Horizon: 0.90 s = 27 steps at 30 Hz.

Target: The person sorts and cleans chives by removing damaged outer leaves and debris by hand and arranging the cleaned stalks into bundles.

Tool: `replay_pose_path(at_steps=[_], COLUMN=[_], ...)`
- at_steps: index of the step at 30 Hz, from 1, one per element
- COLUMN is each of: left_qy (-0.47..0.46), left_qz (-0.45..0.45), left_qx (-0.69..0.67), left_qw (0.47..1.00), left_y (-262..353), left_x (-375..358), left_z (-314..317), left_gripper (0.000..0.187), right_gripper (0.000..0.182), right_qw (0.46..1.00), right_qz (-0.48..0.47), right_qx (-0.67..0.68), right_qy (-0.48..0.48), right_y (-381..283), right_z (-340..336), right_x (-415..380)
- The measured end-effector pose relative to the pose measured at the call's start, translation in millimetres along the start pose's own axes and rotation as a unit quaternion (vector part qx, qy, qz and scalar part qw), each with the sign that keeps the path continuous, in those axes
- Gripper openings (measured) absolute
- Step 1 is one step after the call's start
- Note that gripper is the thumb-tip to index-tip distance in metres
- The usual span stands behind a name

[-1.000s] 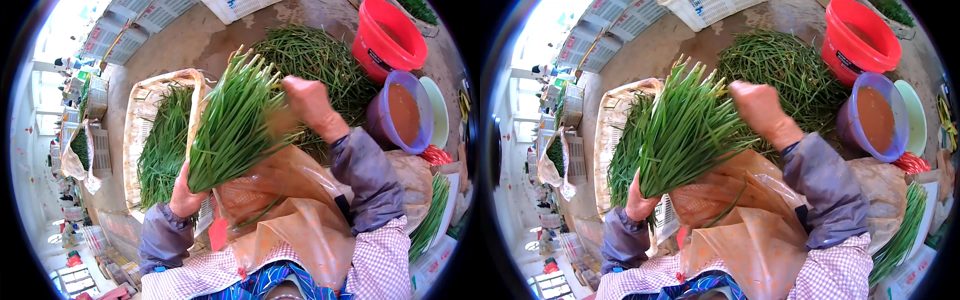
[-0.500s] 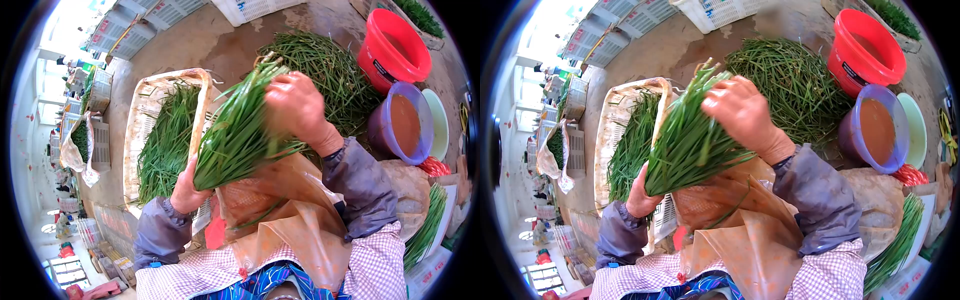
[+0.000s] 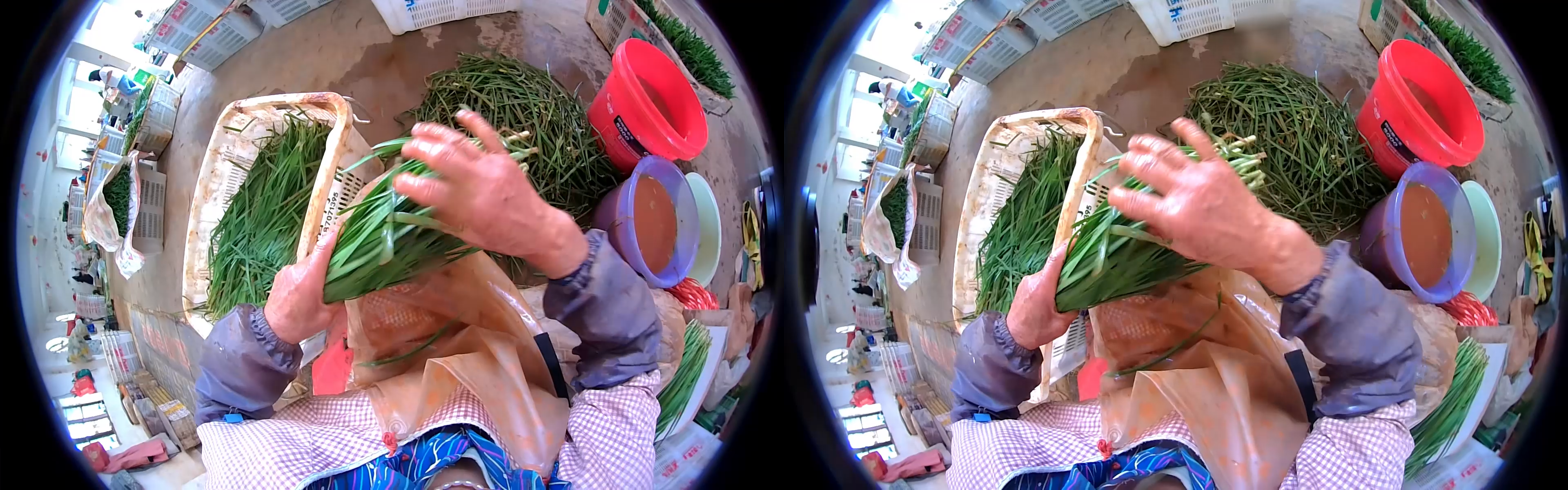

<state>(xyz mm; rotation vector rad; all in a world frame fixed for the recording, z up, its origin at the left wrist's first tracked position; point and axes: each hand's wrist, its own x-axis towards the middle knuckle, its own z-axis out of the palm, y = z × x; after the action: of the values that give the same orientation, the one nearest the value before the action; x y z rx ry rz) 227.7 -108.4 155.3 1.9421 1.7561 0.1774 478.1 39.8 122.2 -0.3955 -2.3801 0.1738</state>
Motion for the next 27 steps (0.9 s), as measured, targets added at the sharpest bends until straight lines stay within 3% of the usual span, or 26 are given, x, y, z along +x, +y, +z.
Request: replay_pose_path(at_steps=[1,4,6,8,10,14,15,16,17,18,19,21,23,24,25,26,27], left_qy=[0.005,-0.015,-0.007,0.003,0.012,0.018,0.018,0.019,0.021,0.025,0.039,0.034,0.030,0.037,0.044,0.051,0.048], left_qz=[0.003,-0.034,-0.020,0.003,0.034,0.048,0.042,0.036,0.033,0.031,0.052,0.038,0.027,0.030,0.036,0.044,0.043], left_qx=[0.011,-0.010,-0.020,-0.026,-0.030,-0.035,-0.038,-0.036,-0.032,-0.029,-0.028,-0.045,-0.050,-0.049,-0.047,-0.045,-0.043], left_qw=[1.000,0.999,1.000,1.000,0.999,0.998,0.998,0.999,0.999,0.999,0.998,0.998,0.998,0.998,0.997,0.997,0.997], left_y=[2,1,-1,-5,-12,-26,-21,-21,-21,-21,-21,-17,-17,-16,-15,-13,-12], left_x=[-2,-4,-3,-2,-1,-2,-3,-4,-6,-4,-3,-2,-1,0,1,2,2], left_z=[-1,-2,-1,2,6,13,11,12,13,13,15,16,17,19,20,21,21], left_gripper=[0.086,0.089,0.089,0.088,0.086,0.094,0.093,0.092,0.091,0.090,0.087,0.087,0.088,0.088,0.088,0.088,0.087], right_gripper=[0.034,0.015,0.003,0.012,0.014,0.014,0.017,0.018,0.021,0.031,0.031,0.033,0.034,0.033,0.027,0.023,0.020], right_qw=[0.999,0.992,0.940,0.780,0.560,0.598,0.679,0.822,0.894,0.891,0.882,0.913,0.946,0.939,0.960,0.981,0.985], right_qz=[-0.037,-0.018,0.144,0.297,0.319,0.309,0.442,0.464,0.445,0.393,0.348,0.311,0.309,0.317,0.226,0.143,0.075], right_qx=[-0.007,0.077,0.249,0.449,0.666,0.649,0.474,0.256,0.014,-0.144,-0.262,-0.245,0.024,0.059,0.063,0.065,0.016], right_qy=[0.011,0.099,0.186,0.318,0.376,0.353,0.344,0.208,0.056,-0.178,-0.180,-0.093,0.093,0.120,0.154,0.110,0.153], right_y=[-1,2,3,8,43,128,126,156,186,165,141,96,55,23,7,-3,-14], right_z=[9,23,24,10,-3,-21,-26,-12,2,-4,-7,-13,-31,-36,-30,-26,-8], right_x=[-2,-6,-10,-3,-12,-78,-87,-130,-171,-187,-193,-171,-109,-80,-65,-54,-40])
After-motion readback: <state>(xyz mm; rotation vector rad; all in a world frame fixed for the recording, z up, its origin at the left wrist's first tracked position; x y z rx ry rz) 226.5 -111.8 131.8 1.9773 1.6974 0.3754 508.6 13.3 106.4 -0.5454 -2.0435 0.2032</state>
